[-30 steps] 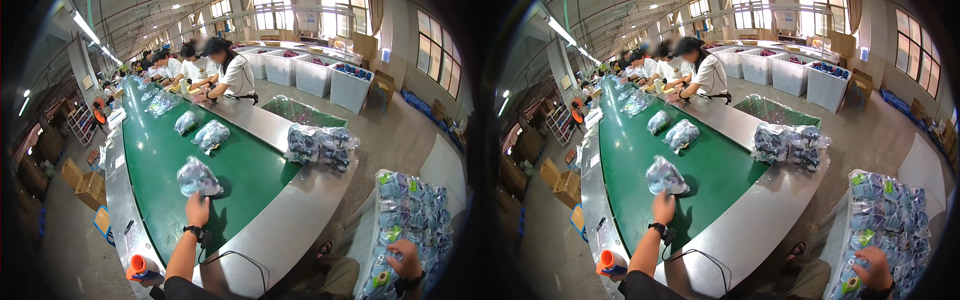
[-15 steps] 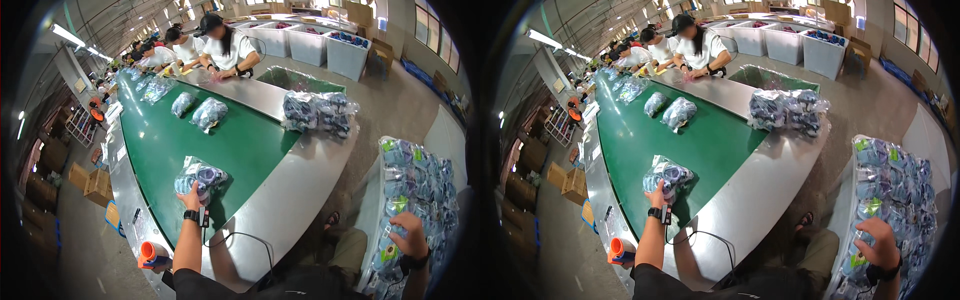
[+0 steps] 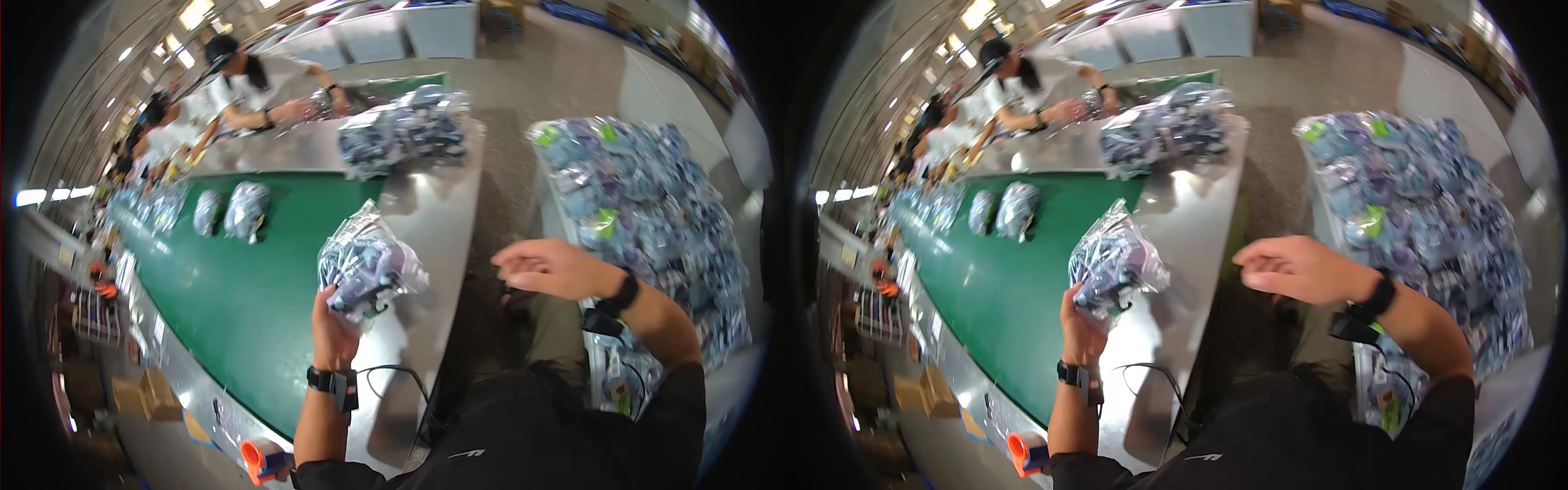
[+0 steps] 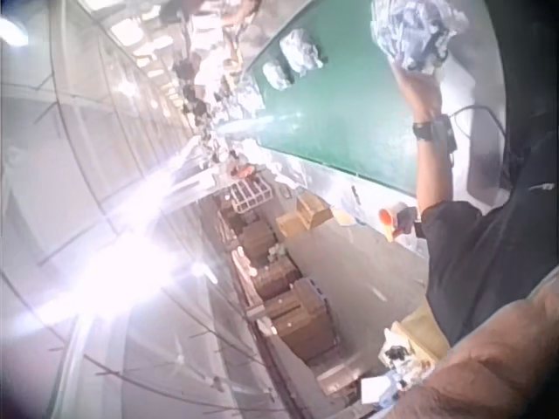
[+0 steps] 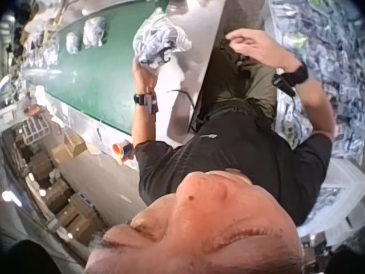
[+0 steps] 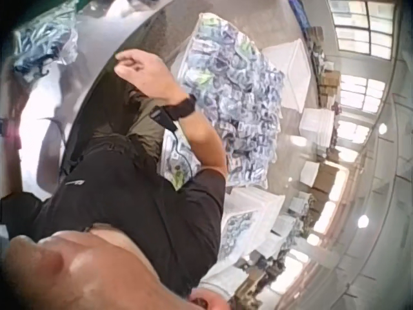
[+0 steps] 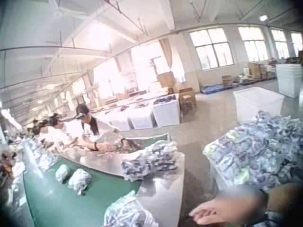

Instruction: The person repeatedly picks packaged slippers from a large pile on a table and places them onto a moving conveyor belt. The task involves continuous pick-and-place handling of identical items in a warehouse setting.

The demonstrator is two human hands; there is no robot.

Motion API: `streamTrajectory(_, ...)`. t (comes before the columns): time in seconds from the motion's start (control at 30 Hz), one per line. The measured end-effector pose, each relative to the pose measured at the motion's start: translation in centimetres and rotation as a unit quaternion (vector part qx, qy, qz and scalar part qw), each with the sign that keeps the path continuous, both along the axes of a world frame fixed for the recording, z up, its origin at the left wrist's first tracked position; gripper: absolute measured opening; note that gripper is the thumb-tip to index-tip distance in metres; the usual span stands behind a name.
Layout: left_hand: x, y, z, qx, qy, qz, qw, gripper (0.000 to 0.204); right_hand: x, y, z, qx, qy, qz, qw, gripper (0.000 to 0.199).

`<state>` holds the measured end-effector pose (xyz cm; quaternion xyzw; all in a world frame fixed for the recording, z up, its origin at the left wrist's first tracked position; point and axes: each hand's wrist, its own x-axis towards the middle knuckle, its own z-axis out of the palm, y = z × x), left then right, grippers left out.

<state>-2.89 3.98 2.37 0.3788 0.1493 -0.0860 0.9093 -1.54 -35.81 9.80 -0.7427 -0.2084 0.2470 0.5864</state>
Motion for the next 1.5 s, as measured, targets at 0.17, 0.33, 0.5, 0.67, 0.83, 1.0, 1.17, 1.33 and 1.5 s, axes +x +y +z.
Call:
streamTrajectory(0.17,-1.8,-10.1,2.4,0.081,-0.077,-0.109,0.988,0.077,0.4,2.4,-3.4,0.086,0.197,-0.048,0.975,0.055)
streamTrajectory(0.33,-3.5,-13.0,-0.5,0.155,-0.156,-0.154,0.963,0.079,-0.8,1.4,-8.3,0.143,0.103,-0.148,0.973,0.058)
streamTrajectory(0.5,-3.4,-12.9,-1.8,0.087,-0.006,-0.205,0.975,0.049,-0.1,-5.3,-7.1,0.202,0.194,-0.231,0.932,0.050)
streamTrajectory(0.67,-1.7,-11.5,-4.4,0.375,-0.119,-0.258,0.882,0.043,3.6,-14.8,-6.1,0.265,0.195,-0.324,0.887,0.043)
streamTrajectory(0.83,-0.8,-12.4,-5.8,0.363,-0.028,-0.086,0.927,0.032,10.1,-28.2,-7.2,0.323,-0.005,-0.471,0.821,0.027)
streamTrajectory(1.0,-0.4,-12.8,-7.2,0.375,-0.020,-0.053,0.925,0.030,16.5,-40.6,-4.1,0.249,-0.100,-0.638,0.722,0.034)
streamTrajectory(1.17,-0.7,-10.9,-9.1,0.375,-0.025,-0.032,0.926,0.025,19.2,-46.2,-6.9,0.066,-0.089,-0.702,0.703,0.048)
streamTrajectory(1.33,-0.6,-11.1,-9.2,0.316,-0.031,-0.048,0.947,0.024,17.1,-46.6,-14.4,-0.092,-0.020,-0.691,0.717,0.047)
streamTrajectory(1.5,-1.0,-11.7,-7.2,0.319,-0.039,-0.068,0.945,0.021,14.2,-39.8,-10.6,-0.064,-0.019,-0.592,0.803,0.044)
